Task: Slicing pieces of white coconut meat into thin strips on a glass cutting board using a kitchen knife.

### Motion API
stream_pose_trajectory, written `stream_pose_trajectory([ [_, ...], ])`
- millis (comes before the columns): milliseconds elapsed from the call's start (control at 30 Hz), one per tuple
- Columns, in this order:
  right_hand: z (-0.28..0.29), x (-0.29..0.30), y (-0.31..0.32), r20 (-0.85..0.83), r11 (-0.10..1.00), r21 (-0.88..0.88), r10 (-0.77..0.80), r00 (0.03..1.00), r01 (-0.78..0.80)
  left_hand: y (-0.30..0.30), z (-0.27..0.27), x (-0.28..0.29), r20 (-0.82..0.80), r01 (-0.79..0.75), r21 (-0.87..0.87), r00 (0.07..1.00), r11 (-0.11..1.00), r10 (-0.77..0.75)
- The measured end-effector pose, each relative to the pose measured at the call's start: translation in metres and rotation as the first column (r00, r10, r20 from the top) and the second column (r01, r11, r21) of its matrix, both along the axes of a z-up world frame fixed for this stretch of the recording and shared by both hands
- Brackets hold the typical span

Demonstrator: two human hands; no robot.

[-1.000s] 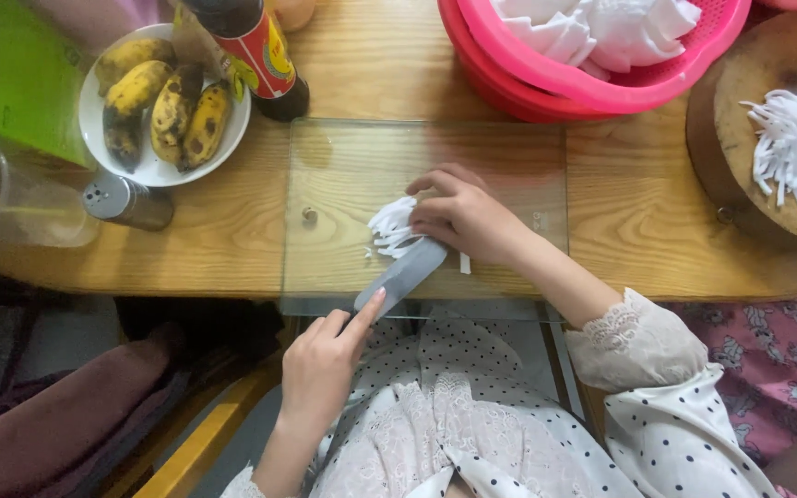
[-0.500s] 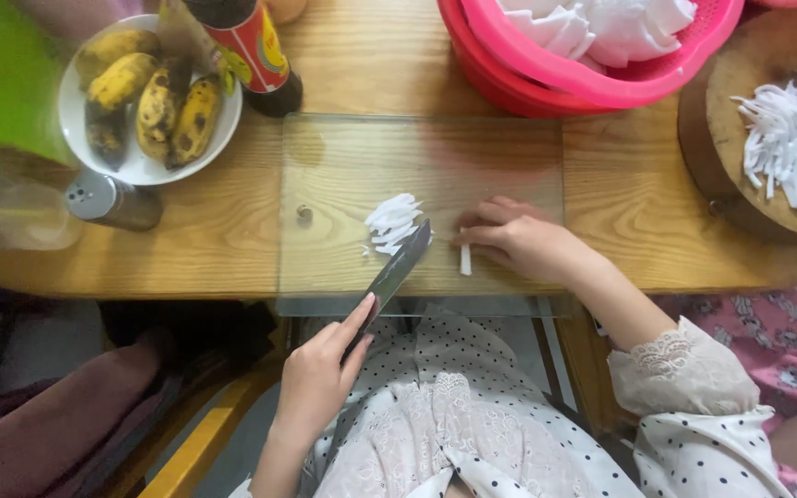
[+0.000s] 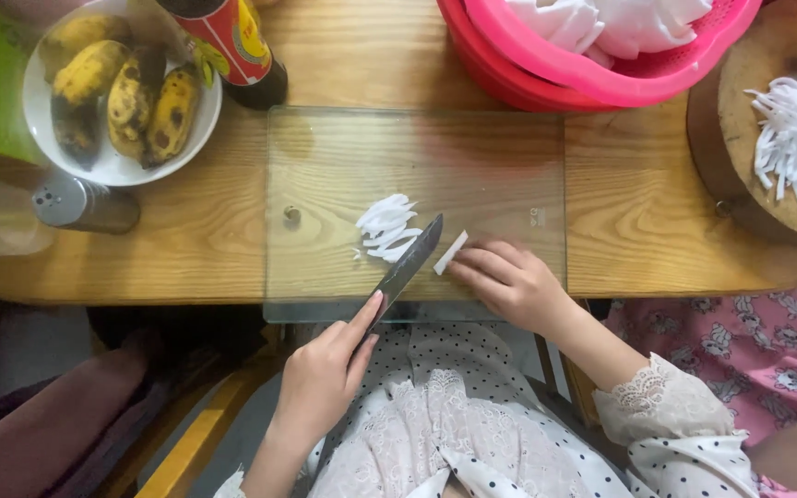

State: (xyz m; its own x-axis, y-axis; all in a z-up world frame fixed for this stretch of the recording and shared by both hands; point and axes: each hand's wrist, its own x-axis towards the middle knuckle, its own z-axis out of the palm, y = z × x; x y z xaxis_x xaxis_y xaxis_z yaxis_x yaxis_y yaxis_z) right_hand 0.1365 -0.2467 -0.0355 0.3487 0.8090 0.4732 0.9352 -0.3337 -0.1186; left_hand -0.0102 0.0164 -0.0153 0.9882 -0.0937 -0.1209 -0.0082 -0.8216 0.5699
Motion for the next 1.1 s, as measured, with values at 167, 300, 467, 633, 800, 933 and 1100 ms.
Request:
stream_pose_trajectory([
  [167,0.005,0.005,0.007,0.0,0.999,0.002,0.04,0.999,-0.04,-0.005,0.006,0.004,-0.074,0.002,-0.015,0.997,1.0,-0.003],
  [300,0.007,0.006,0.012,-0.038,0.998,0.032,0.046,0.998,-0.045,-0.008,0.007,0.006,-0.119,0.019,-0.023,0.993,1.0,-0.022],
  [467,0.007,0.007,0.01,-0.077,0.999,0.008,0.051,0.996,-0.05,-0.015,0.017,0.009,-0.178,0.084,0.037,0.981,0.996,-0.076],
  [633,0.006,0.008,0.01,-0.082,0.998,0.009,0.056,0.995,-0.056,-0.024,0.028,0.009,-0.29,0.138,0.115,0.952,0.984,-0.099],
  [800,0.006,0.009,0.011,-0.113,0.998,0.028,0.059,0.992,-0.056,-0.036,0.026,0.006,-0.302,0.201,0.181,0.943,0.963,-0.14],
  [933,0.005,0.009,0.01,-0.104,0.998,0.026,0.053,0.993,-0.051,-0.041,0.028,0.008,-0.409,0.2,0.166,0.905,0.966,-0.117],
  [1100,-0.001,0.008,0.006,-0.111,0.999,0.003,0.048,0.993,-0.048,-0.05,0.028,0.008,-0.478,0.219,0.208,0.873,0.953,-0.097],
])
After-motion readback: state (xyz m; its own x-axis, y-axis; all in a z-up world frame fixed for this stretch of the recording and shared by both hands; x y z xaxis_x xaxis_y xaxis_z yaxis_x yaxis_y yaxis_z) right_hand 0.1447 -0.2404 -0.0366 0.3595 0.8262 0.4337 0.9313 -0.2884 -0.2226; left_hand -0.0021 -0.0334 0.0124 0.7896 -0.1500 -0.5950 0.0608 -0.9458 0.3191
